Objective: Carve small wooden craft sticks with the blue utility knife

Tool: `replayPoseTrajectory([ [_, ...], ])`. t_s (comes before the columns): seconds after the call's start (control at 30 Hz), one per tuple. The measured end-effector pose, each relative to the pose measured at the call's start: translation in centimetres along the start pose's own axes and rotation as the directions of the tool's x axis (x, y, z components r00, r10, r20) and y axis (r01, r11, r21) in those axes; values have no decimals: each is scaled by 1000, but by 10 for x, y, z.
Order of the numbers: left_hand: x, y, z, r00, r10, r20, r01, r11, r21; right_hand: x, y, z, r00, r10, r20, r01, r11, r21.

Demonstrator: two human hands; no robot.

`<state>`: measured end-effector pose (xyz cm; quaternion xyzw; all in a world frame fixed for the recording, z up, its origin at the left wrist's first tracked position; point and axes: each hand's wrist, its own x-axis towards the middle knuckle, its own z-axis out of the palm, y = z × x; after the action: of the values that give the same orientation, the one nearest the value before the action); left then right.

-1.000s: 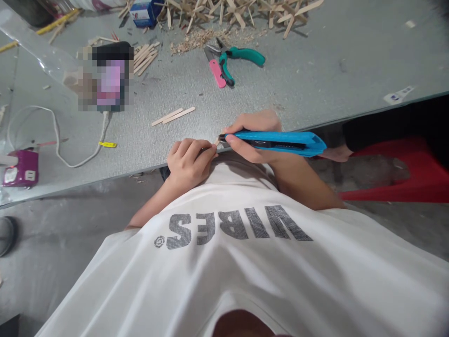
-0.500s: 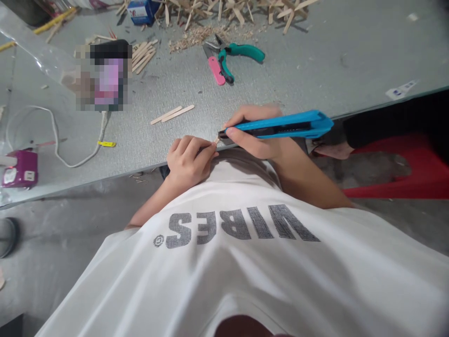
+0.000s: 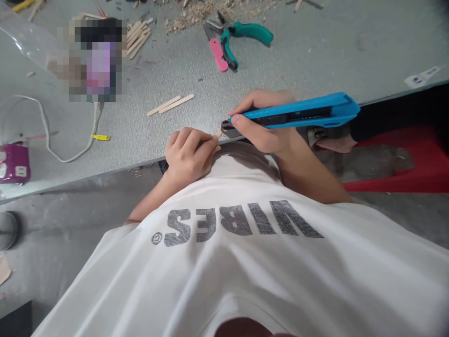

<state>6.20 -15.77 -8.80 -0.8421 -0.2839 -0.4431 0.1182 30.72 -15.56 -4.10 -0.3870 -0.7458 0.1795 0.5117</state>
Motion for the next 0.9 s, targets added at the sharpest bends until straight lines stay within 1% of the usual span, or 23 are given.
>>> replayPoseTrajectory([
  [0.07, -1, 0, 0, 1000, -11, 14, 11, 1000, -3, 0, 0, -1, 1000, -6, 14, 6, 1000, -19],
  [0.13, -3, 0, 0, 998, -19, 53, 17, 999, 36, 0, -1, -1, 999, -10, 41, 11, 999, -39],
  [0.2, -4, -1, 1, 996, -24, 85, 18, 997, 75, -1, 0, -2, 998, 14, 66, -9, 998, -69],
  [0.27, -5, -1, 1, 997, -17, 73, 11, 997, 80, -1, 0, -2, 996, 47, 77, -39, 994, -103],
  [0.4, -4, -1, 1, 1000, -1, 19, 0, 1000, 18, -2, 1, -1, 998, 21, 66, -13, 993, -117],
  [0.53, -5, -1, 0, 998, -7, 55, 2, 997, 79, -3, 0, -1, 995, 48, 87, -36, 990, -133],
  [0.63, -7, -2, 1, 995, -31, 98, 22, 996, 90, -4, 1, 0, 995, 14, 94, -3, 993, -119],
  [0.7, -8, -3, 1, 995, -31, 96, 24, 997, 66, -5, 2, 0, 993, 2, 114, 12, 992, -125],
  [0.8, -9, -4, 3, 998, -17, 59, 15, 999, 34, -4, 3, 0, 986, 42, 160, -14, 985, -174],
  [0.9, -8, -3, 3, 996, -33, 79, 29, 998, 51, -1, 2, 0, 983, 10, 181, 22, 984, -176],
])
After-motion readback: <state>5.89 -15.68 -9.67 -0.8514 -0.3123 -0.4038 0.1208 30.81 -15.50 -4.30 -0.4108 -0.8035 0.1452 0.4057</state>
